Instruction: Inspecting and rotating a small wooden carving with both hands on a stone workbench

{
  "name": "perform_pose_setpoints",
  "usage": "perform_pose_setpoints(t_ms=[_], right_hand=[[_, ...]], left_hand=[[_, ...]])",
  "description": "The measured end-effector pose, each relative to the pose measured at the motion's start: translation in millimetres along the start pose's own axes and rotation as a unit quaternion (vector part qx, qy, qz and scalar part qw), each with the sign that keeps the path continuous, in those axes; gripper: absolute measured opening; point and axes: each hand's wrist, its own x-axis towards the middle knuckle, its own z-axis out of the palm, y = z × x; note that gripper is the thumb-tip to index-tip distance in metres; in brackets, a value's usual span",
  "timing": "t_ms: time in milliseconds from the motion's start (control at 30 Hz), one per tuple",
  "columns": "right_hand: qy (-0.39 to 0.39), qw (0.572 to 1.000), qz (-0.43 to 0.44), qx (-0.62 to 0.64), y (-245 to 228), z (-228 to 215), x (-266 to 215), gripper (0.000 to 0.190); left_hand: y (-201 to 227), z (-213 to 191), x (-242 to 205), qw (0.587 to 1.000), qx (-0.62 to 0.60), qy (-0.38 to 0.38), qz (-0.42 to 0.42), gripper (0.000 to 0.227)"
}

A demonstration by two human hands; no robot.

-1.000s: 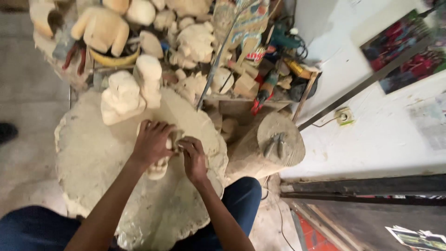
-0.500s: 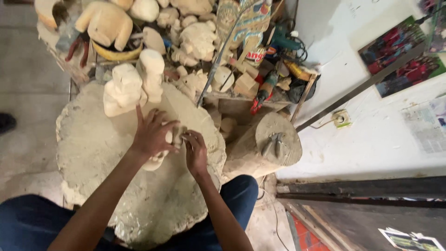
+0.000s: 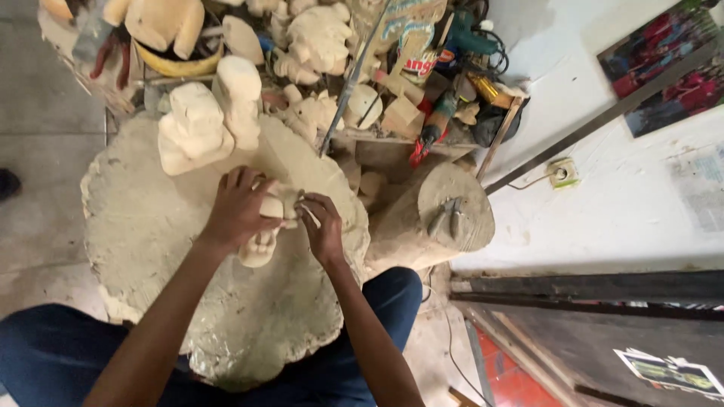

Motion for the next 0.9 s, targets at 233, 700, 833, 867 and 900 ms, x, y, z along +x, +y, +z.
perform_pose_setpoints(t_ms=[233,700,833,867,900], right_hand=[[0.012,0.998,-0.038,-0.044,-8.7,3.1,-0.4,0.014],[0.064,0.994,-0.068,-0.061,0.8,15.3,5.3,0.012],[0.039,0.992,-0.078,-0.089,-11.0,13.2,-4.2,0.01],[0.054,0.993,-0.068,-0.078,-9.2,12.5,-3.6,0.01],[0.067,0.994,-0.059,-0.068,-6.8,10.5,-4.1,0.01]], left_hand=[[-4.8,20.6,-2.3,0.999,0.03,0.03,0.006,0.089],[-0.1,18.8,2.4,0.998,0.043,0.041,0.013,0.082],[-0.8,19.3,1.6,0.999,0.024,0.022,0.003,0.085],[-1.9,19.5,1.7,0.999,0.022,0.029,0.004,0.083],[-1.6,21.1,0.9,0.999,0.018,0.036,0.003,0.082]])
